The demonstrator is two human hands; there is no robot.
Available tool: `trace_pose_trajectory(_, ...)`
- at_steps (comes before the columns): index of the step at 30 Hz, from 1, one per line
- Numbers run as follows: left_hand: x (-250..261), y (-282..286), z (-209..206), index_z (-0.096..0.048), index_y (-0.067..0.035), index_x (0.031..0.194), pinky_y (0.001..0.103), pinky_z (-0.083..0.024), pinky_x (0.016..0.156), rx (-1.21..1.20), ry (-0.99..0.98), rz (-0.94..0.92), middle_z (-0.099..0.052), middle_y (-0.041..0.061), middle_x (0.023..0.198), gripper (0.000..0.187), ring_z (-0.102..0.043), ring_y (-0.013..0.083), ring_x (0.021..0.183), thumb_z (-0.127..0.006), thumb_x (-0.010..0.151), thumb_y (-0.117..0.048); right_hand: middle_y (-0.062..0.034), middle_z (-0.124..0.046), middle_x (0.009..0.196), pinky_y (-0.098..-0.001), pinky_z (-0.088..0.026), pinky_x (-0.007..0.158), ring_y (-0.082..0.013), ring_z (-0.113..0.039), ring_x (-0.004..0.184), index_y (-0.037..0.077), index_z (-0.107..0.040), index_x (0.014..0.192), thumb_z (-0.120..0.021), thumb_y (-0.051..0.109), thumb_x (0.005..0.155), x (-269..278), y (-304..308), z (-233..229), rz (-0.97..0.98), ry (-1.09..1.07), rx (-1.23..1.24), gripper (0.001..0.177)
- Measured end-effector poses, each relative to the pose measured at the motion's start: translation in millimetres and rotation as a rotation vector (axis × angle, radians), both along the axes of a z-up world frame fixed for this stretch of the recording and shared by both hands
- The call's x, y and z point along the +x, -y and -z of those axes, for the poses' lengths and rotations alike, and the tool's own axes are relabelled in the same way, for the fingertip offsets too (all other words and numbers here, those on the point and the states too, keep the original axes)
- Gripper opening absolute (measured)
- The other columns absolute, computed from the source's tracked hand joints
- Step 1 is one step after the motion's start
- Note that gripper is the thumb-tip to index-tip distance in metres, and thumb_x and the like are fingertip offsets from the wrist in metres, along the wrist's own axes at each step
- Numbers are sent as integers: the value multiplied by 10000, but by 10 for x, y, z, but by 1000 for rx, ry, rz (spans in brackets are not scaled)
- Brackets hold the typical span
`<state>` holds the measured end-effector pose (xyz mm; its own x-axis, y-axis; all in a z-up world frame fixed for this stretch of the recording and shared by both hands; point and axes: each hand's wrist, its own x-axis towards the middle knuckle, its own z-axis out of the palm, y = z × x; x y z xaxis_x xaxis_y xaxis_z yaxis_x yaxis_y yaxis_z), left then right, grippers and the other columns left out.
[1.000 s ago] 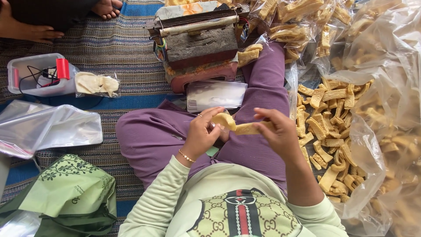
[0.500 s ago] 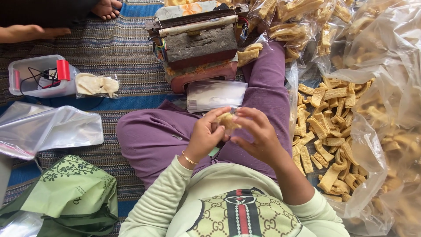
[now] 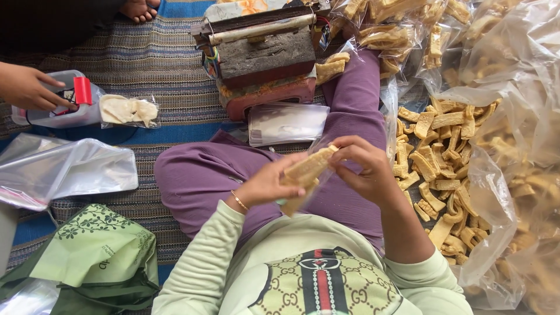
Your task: Manually packaging small snack pieces into individual plastic bags while sitting on the floor.
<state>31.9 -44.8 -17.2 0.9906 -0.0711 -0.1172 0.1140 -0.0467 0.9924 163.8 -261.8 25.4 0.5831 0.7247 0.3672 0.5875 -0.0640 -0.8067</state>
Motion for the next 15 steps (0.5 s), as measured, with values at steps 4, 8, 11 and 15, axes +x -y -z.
trace_pose_trajectory(4,-192,213,508,-718,-105,1182,292,-560,732,-267,-177,111,-728,11,1022,406,-614,104,896,-862,805,-148,-129,-727,1153,-550,-402,1056,-382,-663,1120,142,-750,953,-773,141,865,-24,-3,-102,-132,117,-94,91)
trace_pose_trajectory(8,-129,255,573,-711,-88,1135,267,-550,692,-286,-169,73,-721,4,950,364,-618,94,839,-868,816,-165,-111,-740,1100,-559,-403,1048,-353,-683,1061,141,-733,916,-763,153,865,-92,-46,-35,-194,157,-181,60)
trace_pose_trajectory(11,-96,300,500,-717,-101,1153,253,-562,711,-357,-132,70,-745,14,958,375,-626,69,846,-870,815,-150,-117,-760,931,-531,-494,940,-353,-718,879,86,-693,840,-724,48,851,-168,-123,-134,-218,135,-169,50)
trace_pose_trajectory(15,-122,298,483,-716,-105,1174,225,-563,685,-397,-155,75,-746,4,935,394,-642,49,813,-867,812,-143,-98,-744,822,-461,-563,754,-319,-731,765,74,-654,755,-745,39,835,-166,-136,-301,-207,140,-142,127)
